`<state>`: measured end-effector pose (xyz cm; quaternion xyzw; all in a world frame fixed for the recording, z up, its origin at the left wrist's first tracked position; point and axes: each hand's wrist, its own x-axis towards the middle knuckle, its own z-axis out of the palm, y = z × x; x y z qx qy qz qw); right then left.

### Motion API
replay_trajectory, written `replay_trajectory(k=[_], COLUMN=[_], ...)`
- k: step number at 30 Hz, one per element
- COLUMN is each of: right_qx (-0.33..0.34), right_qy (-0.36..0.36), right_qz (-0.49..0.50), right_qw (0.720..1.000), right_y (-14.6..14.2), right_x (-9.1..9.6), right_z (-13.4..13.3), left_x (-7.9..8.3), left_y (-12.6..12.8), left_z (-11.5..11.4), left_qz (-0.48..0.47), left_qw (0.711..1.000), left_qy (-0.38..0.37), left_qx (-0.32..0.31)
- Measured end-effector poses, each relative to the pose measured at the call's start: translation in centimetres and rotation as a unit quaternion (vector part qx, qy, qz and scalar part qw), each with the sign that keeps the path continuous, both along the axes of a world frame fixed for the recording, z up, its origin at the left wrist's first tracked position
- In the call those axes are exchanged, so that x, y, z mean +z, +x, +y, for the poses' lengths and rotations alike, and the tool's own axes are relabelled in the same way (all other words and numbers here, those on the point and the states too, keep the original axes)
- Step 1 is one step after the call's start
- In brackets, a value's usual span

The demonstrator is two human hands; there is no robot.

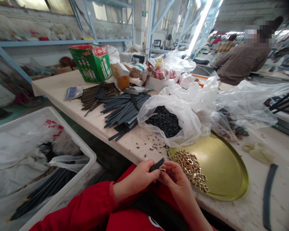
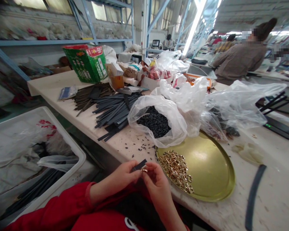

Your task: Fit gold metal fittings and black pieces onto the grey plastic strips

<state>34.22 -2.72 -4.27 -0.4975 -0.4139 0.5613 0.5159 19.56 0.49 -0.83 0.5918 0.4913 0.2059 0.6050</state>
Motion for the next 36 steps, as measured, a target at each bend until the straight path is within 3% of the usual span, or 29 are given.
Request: replay_trajectory(k=[4,7,9,11,14,19,29,36], right_qx=[-0.009,-0.071,-0.07,-0.05,-0.052,-0.146,-0.012,-0.035], right_qy=[-0.074,-0.162,-0.198,-0.214,-0.202,-0.179,-0.12,-0.21], right_qz=[0.085,0.238,0.304,0.325,0.312,0.302,0.151,0.26], right_qw=[0.994,0.955,0.929,0.92,0.927,0.925,0.981,0.942], right_y=[0.4,0.3,0.0,-0.5,-1.0,-0.8,-1.0,-1.0], right_x=[0.7,1.2,1.3,1.3,1.3,1.3,-0.2,0.4], right_z=[0.0,0.0,-0.2,-0.5,-1.0,-0.8,-1.9,-1.1], left_x=[0.7,1.3,1.5,1.7,1.7,1.7,1.3,-0.2], left_y=[-0.5,-0.9,-1.0,-0.8,-0.4,-0.4,-0.1,0.2], left_z=[-0.1,-0.2,-0.3,-0.5,-0.8,-0.9,-0.8,-0.6], left_qz=[0.025,0.091,0.128,0.138,0.136,0.144,0.021,-0.041], left_qw=[0.997,0.985,0.973,0.964,0.963,0.97,0.998,0.994], left_qy=[0.044,0.113,0.156,0.184,0.188,0.14,0.001,-0.09], left_qx=[-0.055,-0.087,-0.112,-0.132,-0.138,-0.136,-0.063,-0.052])
